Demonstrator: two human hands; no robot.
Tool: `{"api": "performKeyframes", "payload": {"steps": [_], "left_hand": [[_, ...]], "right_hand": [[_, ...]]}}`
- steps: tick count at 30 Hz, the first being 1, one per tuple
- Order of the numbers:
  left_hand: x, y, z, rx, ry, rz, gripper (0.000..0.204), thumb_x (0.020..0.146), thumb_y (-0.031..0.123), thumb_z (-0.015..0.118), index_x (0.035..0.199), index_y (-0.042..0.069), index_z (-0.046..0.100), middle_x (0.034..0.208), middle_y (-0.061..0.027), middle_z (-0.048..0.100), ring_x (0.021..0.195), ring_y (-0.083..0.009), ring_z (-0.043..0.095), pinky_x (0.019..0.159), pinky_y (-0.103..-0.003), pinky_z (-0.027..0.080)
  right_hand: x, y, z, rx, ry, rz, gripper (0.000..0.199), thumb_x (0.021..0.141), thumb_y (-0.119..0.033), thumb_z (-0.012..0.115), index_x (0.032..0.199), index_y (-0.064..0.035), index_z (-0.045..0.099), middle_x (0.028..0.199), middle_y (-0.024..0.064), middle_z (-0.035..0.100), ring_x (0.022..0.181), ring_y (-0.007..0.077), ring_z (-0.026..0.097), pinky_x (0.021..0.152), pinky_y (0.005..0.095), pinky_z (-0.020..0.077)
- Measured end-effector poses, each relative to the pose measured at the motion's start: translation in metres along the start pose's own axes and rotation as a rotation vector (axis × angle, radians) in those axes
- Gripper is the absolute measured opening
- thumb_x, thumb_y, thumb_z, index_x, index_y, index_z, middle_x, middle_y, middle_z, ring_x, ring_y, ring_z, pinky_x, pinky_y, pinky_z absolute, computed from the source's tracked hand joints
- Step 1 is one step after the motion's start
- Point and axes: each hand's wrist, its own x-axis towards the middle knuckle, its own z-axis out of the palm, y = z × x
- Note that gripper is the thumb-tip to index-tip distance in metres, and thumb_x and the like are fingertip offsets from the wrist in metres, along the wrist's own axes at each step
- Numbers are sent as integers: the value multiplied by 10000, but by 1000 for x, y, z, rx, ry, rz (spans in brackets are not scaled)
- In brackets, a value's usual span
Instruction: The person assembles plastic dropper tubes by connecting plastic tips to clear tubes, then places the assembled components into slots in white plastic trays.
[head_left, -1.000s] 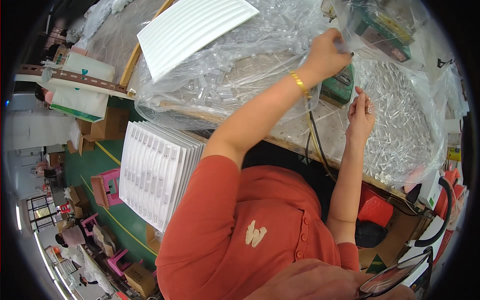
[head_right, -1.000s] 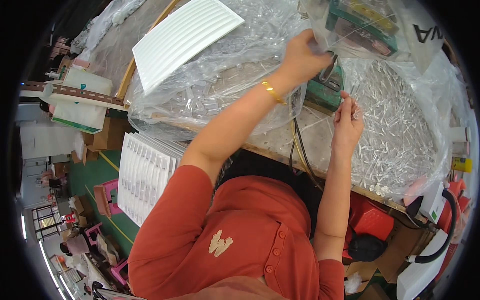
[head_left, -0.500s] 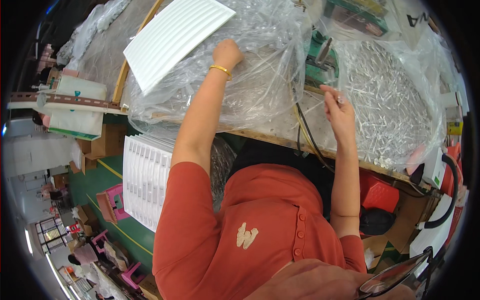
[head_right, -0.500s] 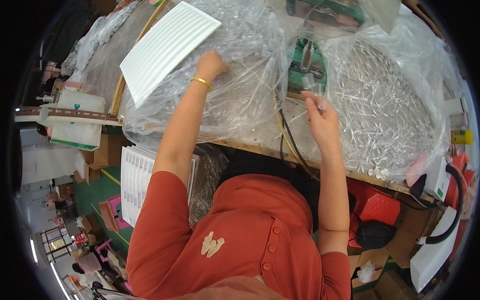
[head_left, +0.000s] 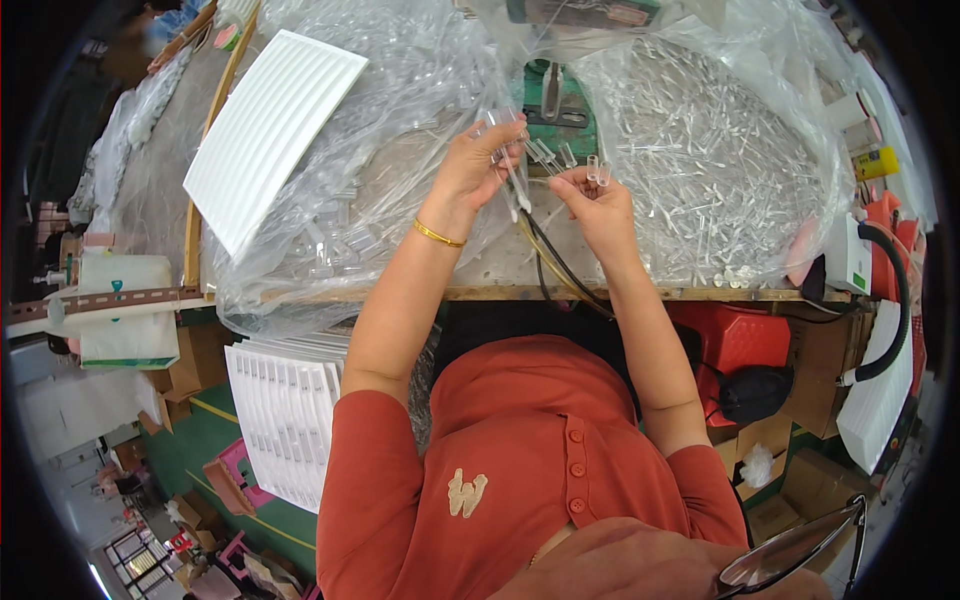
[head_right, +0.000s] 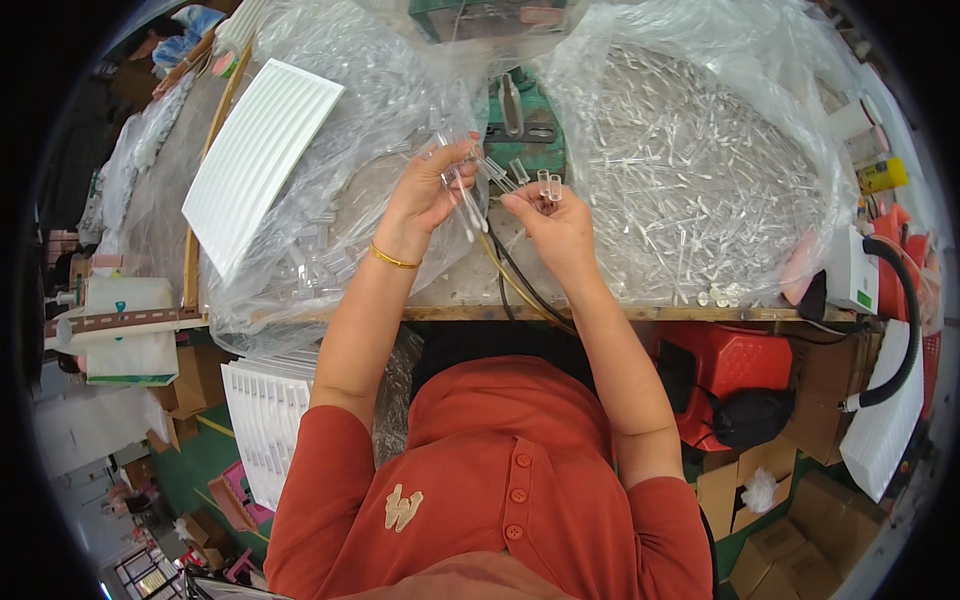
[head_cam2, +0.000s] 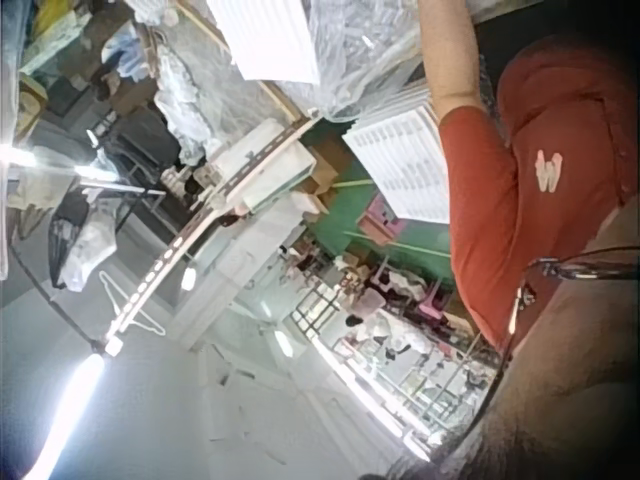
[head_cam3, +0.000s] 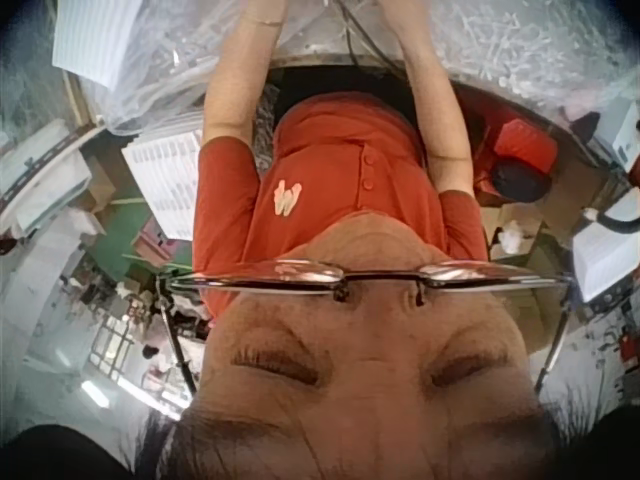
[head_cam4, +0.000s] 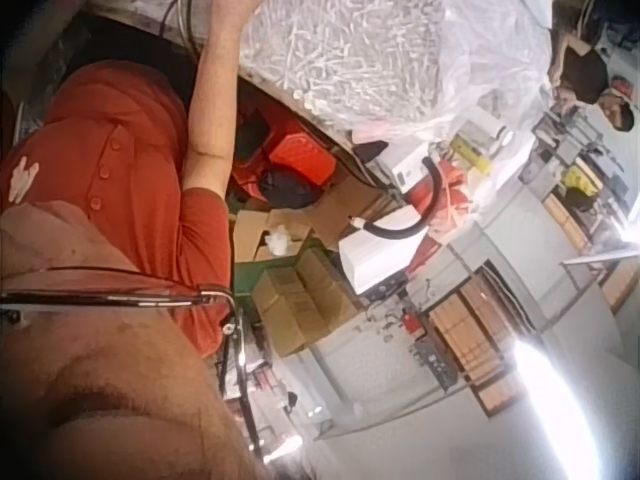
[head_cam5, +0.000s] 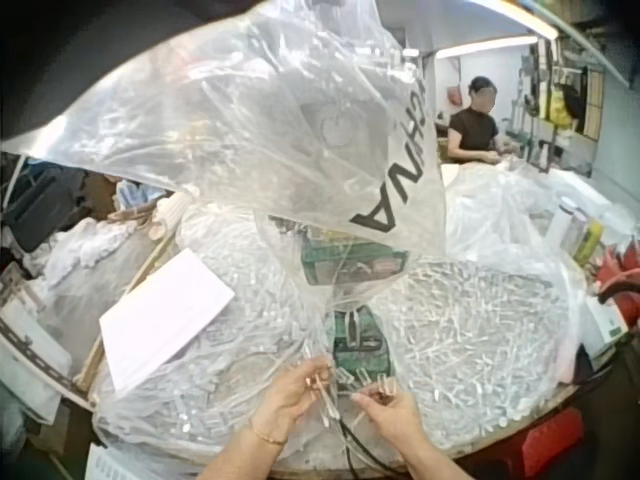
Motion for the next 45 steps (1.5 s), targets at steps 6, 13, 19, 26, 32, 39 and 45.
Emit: {"api": "performKeyframes", "payload": {"steps": [6, 13, 19, 26, 32, 39, 45], "left_hand": [[4, -7, 21, 179, 104, 157, 275, 682, 13, 696, 892, -12, 522, 734, -48, 554, 556, -87, 469, 441, -187, 316], [10, 10, 45, 129, 34, 157, 314, 655, 42, 727, 890, -5, 525, 715, -39, 560, 534, -80, 470, 435, -190, 314], [43, 38, 60, 428, 73, 328, 199, 687, 49, 671, 850, 7, 566, 705, -39, 581, 549, -94, 489, 470, -211, 349], [75, 38, 43, 345, 25, 298, 127, 696, -22, 615, 805, 36, 583, 706, -27, 566, 567, -113, 513, 474, -204, 371], [65, 26, 45, 602, -28, 609, 257, 640, 37, 722, 864, -19, 610, 831, -75, 632, 720, -114, 580, 632, -248, 471], [65, 19, 50, 560, -30, 637, 288, 618, 59, 754, 852, -27, 612, 804, -64, 637, 695, -101, 583, 624, -230, 473], [71, 17, 19, 600, 39, 767, 328, 592, 136, 776, 825, -22, 608, 770, -84, 632, 669, -126, 582, 607, -254, 474]], "right_hand": [[1, -8, -3, 44, 83, -48, 110, 740, -100, 679, 766, -19, 609, 624, -35, 530, 531, 23, 435, 458, 175, 330], [24, -15, 20, 353, 192, -113, 144, 723, -94, 696, 793, -34, 585, 651, -18, 536, 543, 44, 456, 483, 174, 347], [68, -30, 32, 400, 271, -223, 184, 721, -86, 704, 718, -62, 521, 669, -8, 541, 564, 59, 475, 507, 175, 341], [89, -20, 35, 366, 340, -122, 249, 697, -129, 737, 675, -75, 495, 659, -11, 526, 561, 59, 456, 504, 180, 323], [81, 1, 10, 302, 436, -125, 264, 771, -302, 663, 691, -87, 530, 635, -11, 487, 480, 41, 353, 409, 187, 239], [69, 13, -42, 309, 525, -223, 239, 777, -272, 661, 691, -93, 529, 647, 3, 490, 464, 36, 328, 394, 184, 209], [69, 34, -39, 314, 552, -263, 226, 790, -224, 649, 668, -93, 512, 615, -23, 474, 554, 60, 374, 492, 226, 285]]}}
